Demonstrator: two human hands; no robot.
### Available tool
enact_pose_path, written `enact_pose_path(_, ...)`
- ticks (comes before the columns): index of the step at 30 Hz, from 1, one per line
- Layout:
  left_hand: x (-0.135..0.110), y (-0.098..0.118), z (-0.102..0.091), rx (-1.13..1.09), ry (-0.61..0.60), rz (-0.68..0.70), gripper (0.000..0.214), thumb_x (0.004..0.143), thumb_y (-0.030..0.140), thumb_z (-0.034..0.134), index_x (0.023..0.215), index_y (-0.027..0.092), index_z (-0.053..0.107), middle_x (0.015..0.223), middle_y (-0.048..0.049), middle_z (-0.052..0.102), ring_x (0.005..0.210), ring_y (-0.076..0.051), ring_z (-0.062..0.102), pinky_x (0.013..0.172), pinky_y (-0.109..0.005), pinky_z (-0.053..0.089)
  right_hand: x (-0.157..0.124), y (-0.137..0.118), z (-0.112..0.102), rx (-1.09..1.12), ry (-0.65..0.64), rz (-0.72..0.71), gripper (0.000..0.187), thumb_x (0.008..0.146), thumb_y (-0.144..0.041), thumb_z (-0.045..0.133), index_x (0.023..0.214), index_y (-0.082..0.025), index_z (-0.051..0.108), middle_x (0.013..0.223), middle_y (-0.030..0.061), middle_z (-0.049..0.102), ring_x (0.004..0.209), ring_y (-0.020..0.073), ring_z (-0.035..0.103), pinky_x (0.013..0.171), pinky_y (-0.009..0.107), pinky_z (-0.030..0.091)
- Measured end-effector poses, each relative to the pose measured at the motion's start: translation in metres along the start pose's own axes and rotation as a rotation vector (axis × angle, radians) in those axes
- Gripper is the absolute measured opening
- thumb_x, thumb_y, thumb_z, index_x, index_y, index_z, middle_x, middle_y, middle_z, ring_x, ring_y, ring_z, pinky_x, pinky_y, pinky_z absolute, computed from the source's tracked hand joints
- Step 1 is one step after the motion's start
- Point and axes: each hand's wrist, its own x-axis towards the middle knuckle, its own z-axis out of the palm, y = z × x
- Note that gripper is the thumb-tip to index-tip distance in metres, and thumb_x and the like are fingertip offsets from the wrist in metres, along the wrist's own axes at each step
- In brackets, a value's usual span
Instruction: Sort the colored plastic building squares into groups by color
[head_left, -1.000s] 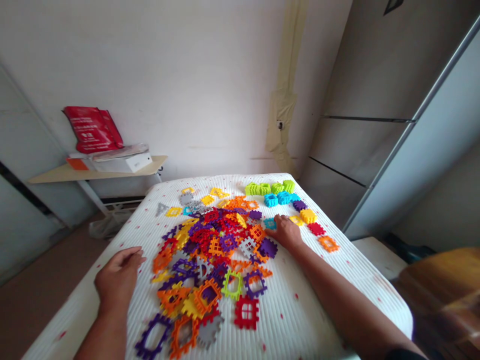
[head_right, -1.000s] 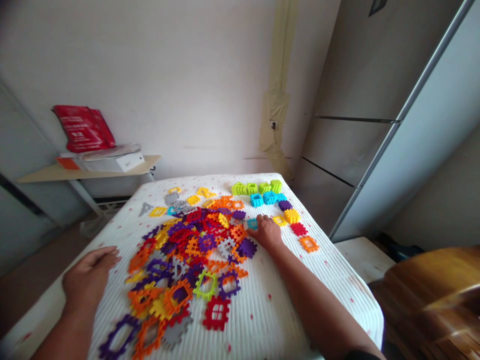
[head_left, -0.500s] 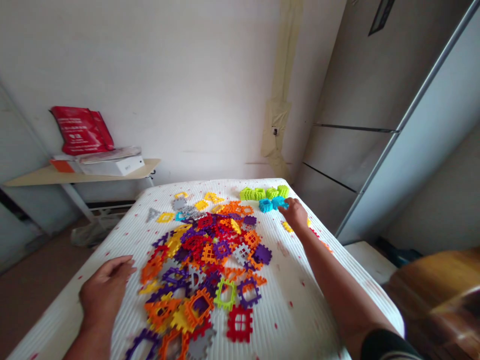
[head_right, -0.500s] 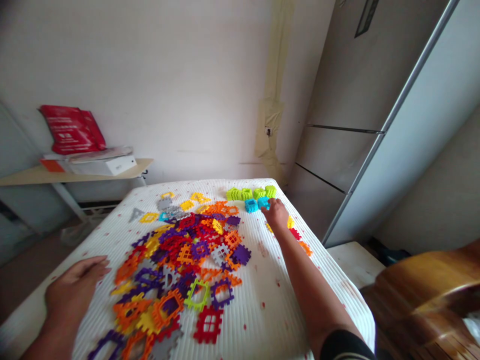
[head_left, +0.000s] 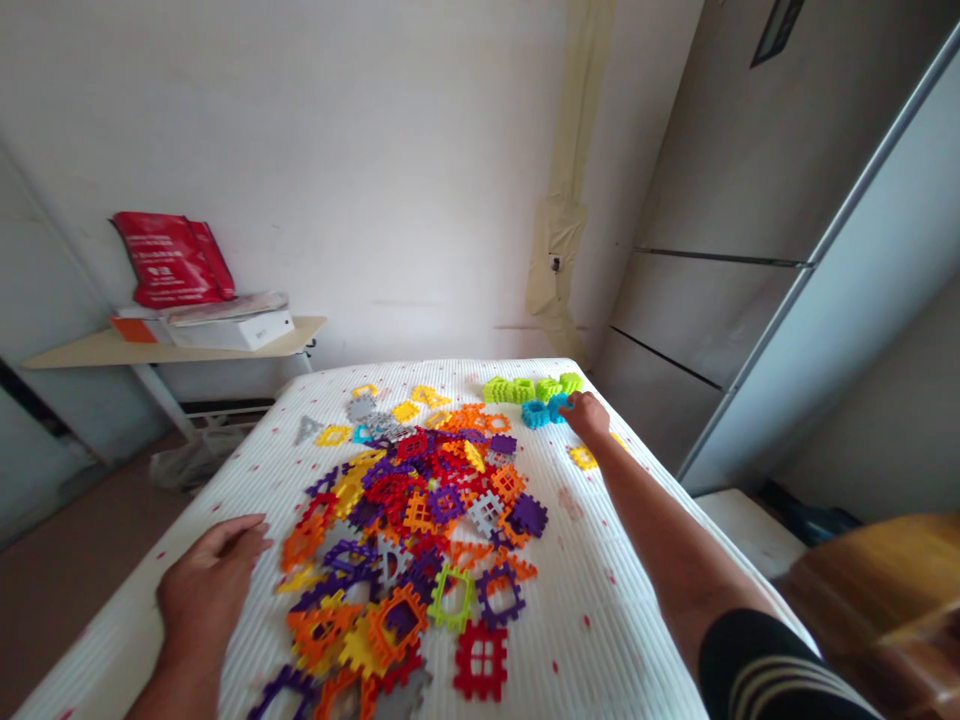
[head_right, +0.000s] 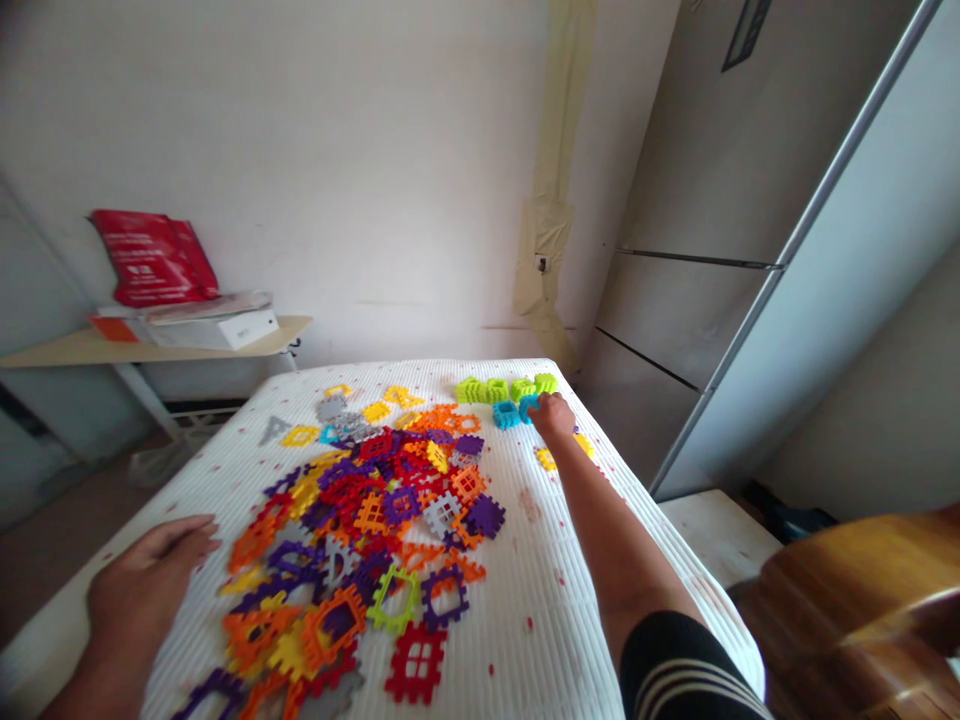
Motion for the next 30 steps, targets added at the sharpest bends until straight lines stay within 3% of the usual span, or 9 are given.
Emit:
enact_pose_path(11,-0.002,0.001,0.000,-0.038,-0.028,0.032,0.029,0.050,0.034,0.063,0.075,0.019,0.065,0.051,0.0037,0.062,0.055,-0.017,0.059,0.051,-0.025,0.044,-0.002,-0.004,-0.003,-0.041,-0.042,-0.002,0.037,0.079,-0.033,0.048,0.107,-0.017,0.064,0.109,0.0123,0.060,0.091,0.0220,0.061,0.065,0.027,0.043)
enact_pose_path(14,-0.002,-0.002,0.001,-0.048,-0.046,0.079,0.032,0.054,0.037,0.060,0.078,0.016,0.064,0.054,0.0020,0.061,0.055,-0.017,0.059,0.052,-0.025,0.044,-0.006,-0.003,-0.005,-0.019,0.033,-0.040,0.040,0.078,-0.036,0.049,0.111,-0.017,0.062,0.112,0.0125,0.059,0.088,0.0218,0.061,0.064,0.028,0.043)
enact_pose_path(18,-0.006,-0.006,0.002,-0.019,-0.073,0.136,0.034,0.059,0.040,0.056,0.081,0.015,0.063,0.059,0.0007,0.060,0.056,-0.015,0.057,0.055,-0.026,0.045,-0.024,-0.002,-0.006,0.093,0.321,-0.241,0.036,0.083,-0.039,0.044,0.104,-0.018,0.064,0.112,0.0095,0.059,0.082,0.0198,0.062,0.061,0.028,0.044)
enact_pose_path(20,-0.011,-0.005,0.000,0.003,-0.106,0.173,0.032,0.063,0.040,0.054,0.080,0.015,0.063,0.063,0.0004,0.060,0.059,-0.015,0.057,0.059,-0.026,0.045,-0.041,0.000,-0.003,0.140,0.388,-0.389,0.033,0.085,-0.038,0.043,0.100,-0.019,0.065,0.110,0.0083,0.061,0.079,0.0186,0.062,0.060,0.027,0.044)
enact_pose_path(25,-0.038,0.004,-0.015,0.085,-0.267,0.272,0.021,0.067,0.038,0.055,0.062,0.018,0.057,0.055,0.0029,0.051,0.058,-0.014,0.051,0.060,-0.025,0.042,-0.086,0.006,0.012,0.202,0.345,-0.721,0.029,0.087,-0.033,0.042,0.091,-0.019,0.067,0.104,0.0086,0.064,0.085,0.0179,0.063,0.067,0.027,0.049)
enact_pose_path(30,-0.067,0.007,-0.038,0.124,-0.492,0.385,0.021,0.069,0.037,0.057,0.060,0.018,0.060,0.066,-0.0010,0.059,0.069,-0.017,0.056,0.069,-0.028,0.045,-0.103,0.007,0.017,0.243,0.317,-0.813,0.029,0.088,-0.031,0.042,0.089,-0.019,0.067,0.101,0.0084,0.066,0.084,0.0174,0.064,0.068,0.028,0.051)
